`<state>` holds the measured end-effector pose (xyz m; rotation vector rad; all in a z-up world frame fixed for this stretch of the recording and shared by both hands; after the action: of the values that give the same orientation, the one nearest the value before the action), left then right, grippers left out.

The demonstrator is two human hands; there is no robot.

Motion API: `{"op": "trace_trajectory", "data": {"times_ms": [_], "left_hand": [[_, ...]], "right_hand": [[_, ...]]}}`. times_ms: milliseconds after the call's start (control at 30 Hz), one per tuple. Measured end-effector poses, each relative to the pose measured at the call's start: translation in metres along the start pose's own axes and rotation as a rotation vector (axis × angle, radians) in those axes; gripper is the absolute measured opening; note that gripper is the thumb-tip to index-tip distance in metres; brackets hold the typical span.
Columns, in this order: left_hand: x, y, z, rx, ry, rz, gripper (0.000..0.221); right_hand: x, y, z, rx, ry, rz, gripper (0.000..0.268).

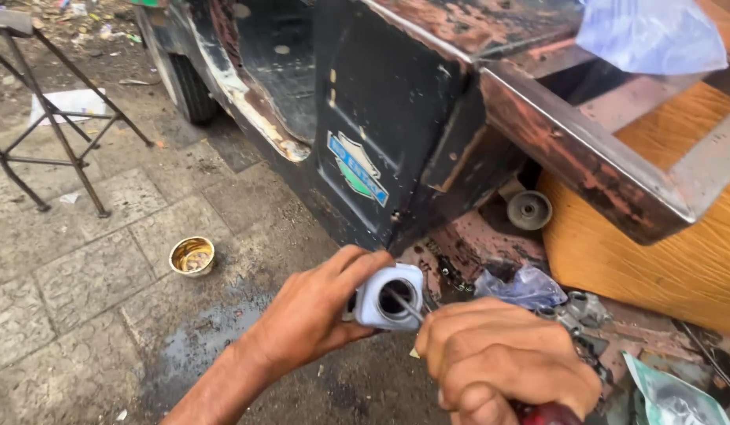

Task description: Repairing a vehicle by cleaning and inspecting a fluid reservoir using a screwdriver and rags.

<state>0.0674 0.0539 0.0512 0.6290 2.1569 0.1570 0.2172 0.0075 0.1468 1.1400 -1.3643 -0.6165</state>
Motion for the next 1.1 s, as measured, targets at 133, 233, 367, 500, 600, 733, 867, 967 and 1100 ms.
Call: {"op": "trace_trajectory", "data": {"times_ms": [133, 233, 367, 500, 600, 733, 867, 967, 1100], "left_hand": [[0.015, -0.012, 0.009, 0.011, 0.028, 0.021, 0.079], [0.017, -0.021, 0.010, 0.016, 0.041, 0.022, 0.079], [0.021, -0.023, 0.003, -0.001, 0.053, 0.031, 0.078], [0.020, -0.022, 0.002, -0.024, 0.090, 0.049, 0.077], [0.011, -0.019, 0.010, -0.004, 0.076, 0.047, 0.074], [0.016, -0.021, 0.002, -0.004, 0.073, 0.000, 0.076], [0.028, -0.028, -0.005, -0.034, 0.129, -0.008, 0.079], [0.030, -0.027, -0.005, -0.045, 0.140, -0.002, 0.081], [0.033, -0.021, -0.002, -0.083, 0.074, -0.058, 0.078]], "right_hand": [[-0.016, -0.011, 0.007, -0.200, 0.167, 0.193, 0.042], [-0.061, -0.032, 0.001, -0.231, 0.375, 0.452, 0.042], [-0.053, -0.025, -0.001, -0.292, 0.461, 0.491, 0.038], [-0.025, -0.006, 0.008, -0.160, 0.121, 0.338, 0.031], [-0.018, -0.007, 0.023, 0.020, -0.167, 0.261, 0.025], [-0.026, -0.013, 0.009, -0.110, -0.232, 0.181, 0.023], [-0.025, -0.021, -0.029, -0.251, 0.162, 0.269, 0.031], [-0.025, -0.024, -0.043, -0.410, 0.553, 0.360, 0.043], [-0.012, -0.014, -0.055, -0.366, 0.573, 0.187, 0.041]]}}
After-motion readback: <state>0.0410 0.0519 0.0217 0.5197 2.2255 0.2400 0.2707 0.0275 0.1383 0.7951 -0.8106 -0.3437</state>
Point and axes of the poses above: each hand's wrist, its own y-axis towards the middle knuckle, its own z-axis out of the palm, x = y × z, the point moved 8 cm from there along y, towards the middle knuckle, and after that the axes turned 8 degrees about -y, right-handed, at the moved point
